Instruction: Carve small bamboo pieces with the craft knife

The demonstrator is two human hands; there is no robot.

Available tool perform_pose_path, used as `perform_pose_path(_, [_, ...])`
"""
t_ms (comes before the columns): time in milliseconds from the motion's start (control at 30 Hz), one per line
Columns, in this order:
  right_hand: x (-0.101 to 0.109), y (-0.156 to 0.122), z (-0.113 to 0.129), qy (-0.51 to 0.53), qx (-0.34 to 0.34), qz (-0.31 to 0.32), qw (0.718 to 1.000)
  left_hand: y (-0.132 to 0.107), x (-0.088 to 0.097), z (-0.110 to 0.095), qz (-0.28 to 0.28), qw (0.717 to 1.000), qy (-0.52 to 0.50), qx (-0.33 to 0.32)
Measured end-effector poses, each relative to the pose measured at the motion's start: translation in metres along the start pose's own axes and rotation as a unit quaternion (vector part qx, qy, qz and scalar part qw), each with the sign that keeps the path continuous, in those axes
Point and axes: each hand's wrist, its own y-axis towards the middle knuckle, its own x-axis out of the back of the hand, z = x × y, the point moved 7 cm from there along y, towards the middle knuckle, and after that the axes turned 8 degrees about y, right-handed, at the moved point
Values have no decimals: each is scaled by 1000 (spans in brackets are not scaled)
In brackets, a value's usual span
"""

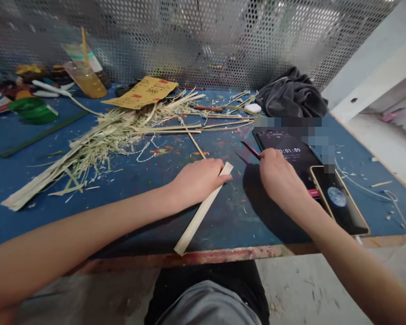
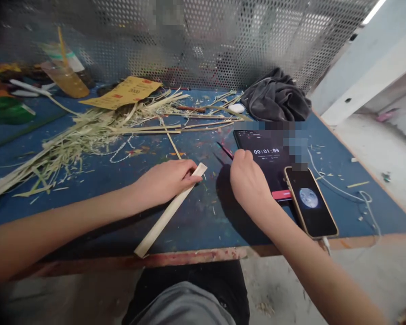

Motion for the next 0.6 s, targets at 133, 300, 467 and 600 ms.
perform_pose_path(133, [2, -16, -5, 165, 51, -30, 985, -17, 2, -3, -83, 977, 198, 16])
perform_pose_path(300, [-12, -15, 17, 141, 106, 69, 982, -39, -19, -8, -46, 983, 180, -9])
perform_pose_path(467, [-19, -26, 22, 24, 163, 100, 981, -43, -22, -21, -129, 971, 169, -108])
perform_pose_path(600, [-18, -42, 15, -18, 186, 93, 978, -42, -24, -22, -133, 969, 153, -140])
